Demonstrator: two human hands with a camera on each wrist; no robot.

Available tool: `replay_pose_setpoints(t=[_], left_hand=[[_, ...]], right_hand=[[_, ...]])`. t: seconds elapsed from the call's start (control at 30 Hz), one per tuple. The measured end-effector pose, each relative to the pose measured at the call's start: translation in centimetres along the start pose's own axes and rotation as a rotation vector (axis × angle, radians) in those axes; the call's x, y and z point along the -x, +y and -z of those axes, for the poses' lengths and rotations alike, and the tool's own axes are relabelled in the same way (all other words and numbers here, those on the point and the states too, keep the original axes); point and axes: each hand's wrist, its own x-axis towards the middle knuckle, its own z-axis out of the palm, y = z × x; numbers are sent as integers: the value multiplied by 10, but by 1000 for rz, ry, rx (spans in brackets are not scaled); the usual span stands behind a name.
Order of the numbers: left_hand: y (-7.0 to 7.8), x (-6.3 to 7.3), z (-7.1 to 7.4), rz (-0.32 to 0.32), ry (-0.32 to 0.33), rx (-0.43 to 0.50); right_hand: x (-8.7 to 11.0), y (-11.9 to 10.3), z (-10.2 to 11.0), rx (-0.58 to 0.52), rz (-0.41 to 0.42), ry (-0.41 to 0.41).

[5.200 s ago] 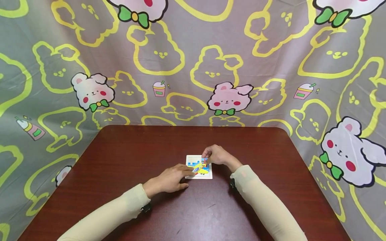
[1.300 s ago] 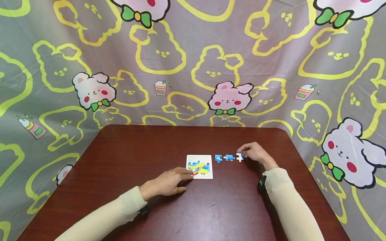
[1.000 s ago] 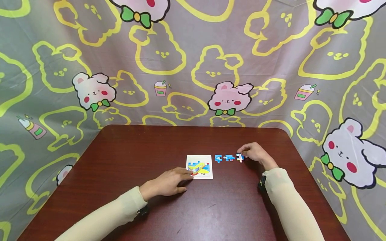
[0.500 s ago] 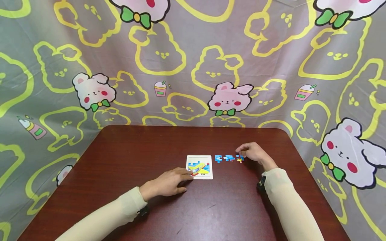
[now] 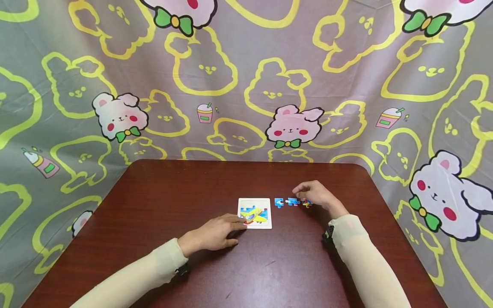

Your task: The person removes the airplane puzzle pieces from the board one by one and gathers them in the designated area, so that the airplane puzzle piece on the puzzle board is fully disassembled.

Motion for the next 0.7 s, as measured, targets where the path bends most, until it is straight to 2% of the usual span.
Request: replay_pose_setpoints(t=[0.37, 0.7], left_hand=[[0, 0, 0, 1, 4, 1], [-1, 0, -1, -4, 7, -6]], right_hand=[[-4, -12, -10, 29, 45, -11], [-7, -27, -27, 25, 42, -43]])
